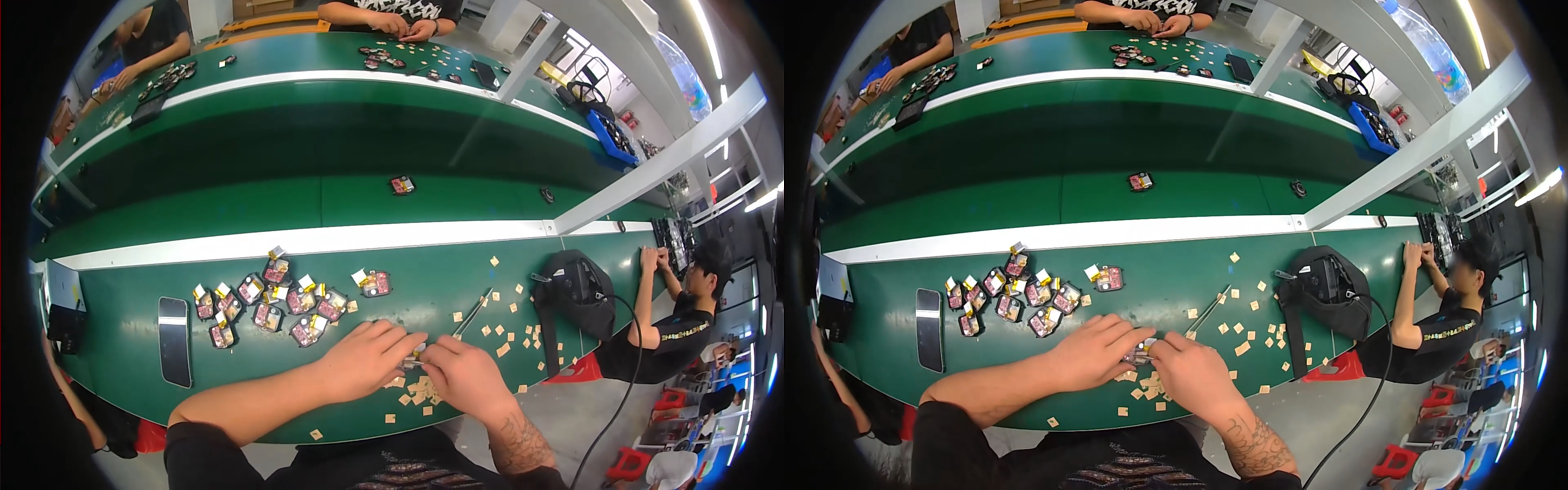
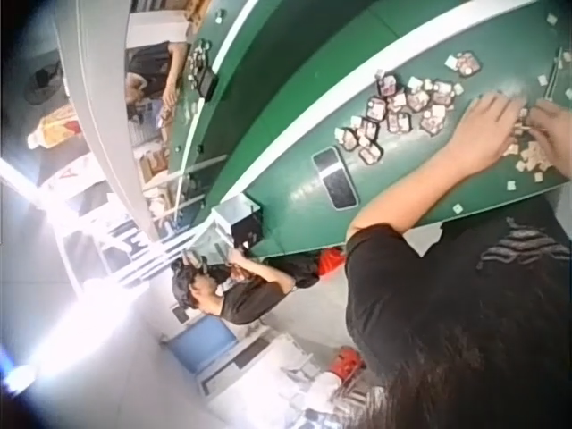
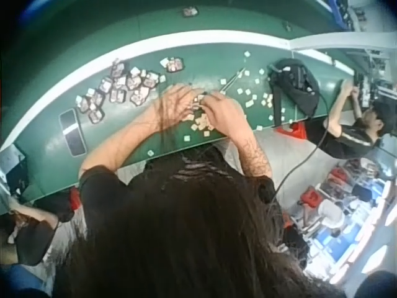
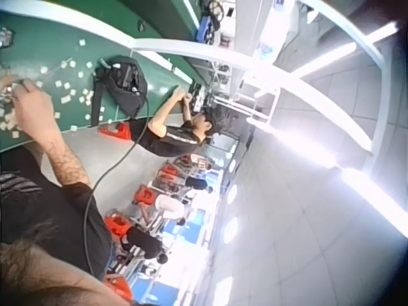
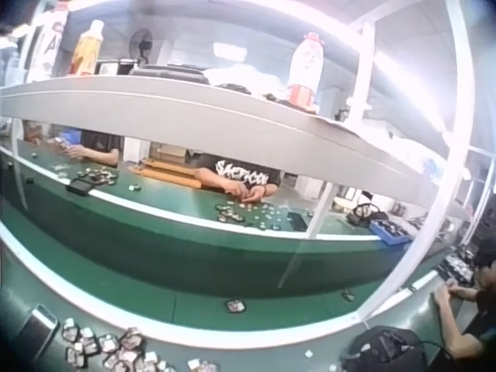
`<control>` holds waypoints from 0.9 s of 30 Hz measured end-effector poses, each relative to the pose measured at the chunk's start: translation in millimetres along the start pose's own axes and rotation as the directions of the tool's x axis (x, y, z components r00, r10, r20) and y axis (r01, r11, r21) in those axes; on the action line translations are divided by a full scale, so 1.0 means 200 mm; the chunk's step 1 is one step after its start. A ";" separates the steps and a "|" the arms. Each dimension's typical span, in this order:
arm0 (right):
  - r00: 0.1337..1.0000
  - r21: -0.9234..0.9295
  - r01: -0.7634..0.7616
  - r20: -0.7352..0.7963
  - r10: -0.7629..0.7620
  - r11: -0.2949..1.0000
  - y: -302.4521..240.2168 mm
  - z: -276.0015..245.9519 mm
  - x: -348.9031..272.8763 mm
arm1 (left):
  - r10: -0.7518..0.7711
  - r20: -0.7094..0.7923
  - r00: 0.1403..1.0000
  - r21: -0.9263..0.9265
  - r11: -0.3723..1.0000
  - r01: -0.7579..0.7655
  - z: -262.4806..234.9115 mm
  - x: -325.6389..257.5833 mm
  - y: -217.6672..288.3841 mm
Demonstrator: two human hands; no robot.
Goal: Assembling small electronic components at a factory production workbench.
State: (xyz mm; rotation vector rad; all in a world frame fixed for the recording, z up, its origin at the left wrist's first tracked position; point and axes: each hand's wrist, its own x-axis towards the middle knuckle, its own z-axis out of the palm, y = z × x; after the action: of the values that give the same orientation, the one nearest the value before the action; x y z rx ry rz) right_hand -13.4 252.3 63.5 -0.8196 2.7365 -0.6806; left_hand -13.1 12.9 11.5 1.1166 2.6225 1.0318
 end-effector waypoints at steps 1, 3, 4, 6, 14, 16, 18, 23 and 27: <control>1.000 0.098 -0.012 0.005 0.011 0.995 0.02 0.00 0.00 | 0.006 -0.017 1.000 -0.018 1.000 -0.006 0.00 0.00 0.00; 0.998 0.257 -0.063 0.029 0.058 0.964 0.08 0.01 -0.02 | 0.016 -0.039 0.999 -0.040 0.999 -0.017 0.01 0.01 0.00; 0.994 0.420 -0.109 0.057 0.093 0.901 0.09 0.01 -0.02 | 0.020 -0.032 0.999 -0.029 0.999 -0.021 0.01 0.01 0.00; 0.994 0.385 -0.107 0.040 0.099 0.917 0.08 0.02 -0.02 | 0.020 -0.026 0.999 -0.018 1.000 -0.021 0.01 0.00 -0.01; 0.997 0.096 -0.033 -0.066 0.039 0.995 0.01 0.01 -0.03 | 0.020 0.007 1.000 -0.025 0.999 -0.020 0.00 0.01 -0.01; 0.986 -0.084 0.099 -0.130 -0.109 0.992 0.01 0.00 -0.01 | 0.018 0.011 1.000 -0.072 0.997 -0.017 0.00 0.01 -0.04; 0.982 -0.049 0.143 -0.121 -0.148 0.989 0.02 0.01 0.01 | 0.017 0.014 1.000 -0.120 0.993 -0.015 0.00 0.01 -0.05; 0.987 0.120 0.160 -0.034 -0.157 0.980 0.09 0.05 0.00 | 0.017 0.007 1.000 -0.156 0.988 -0.015 -0.02 0.01 -0.05; 0.993 0.279 0.107 0.020 -0.118 0.954 0.14 0.05 0.02 | 0.016 0.020 1.000 -0.162 0.987 -0.012 -0.03 0.01 -0.06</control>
State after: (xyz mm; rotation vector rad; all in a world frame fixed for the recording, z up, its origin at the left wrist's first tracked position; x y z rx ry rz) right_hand -26.7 267.0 40.2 -0.9139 2.4971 -1.0343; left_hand -23.7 6.4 9.1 1.1045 2.4654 1.2042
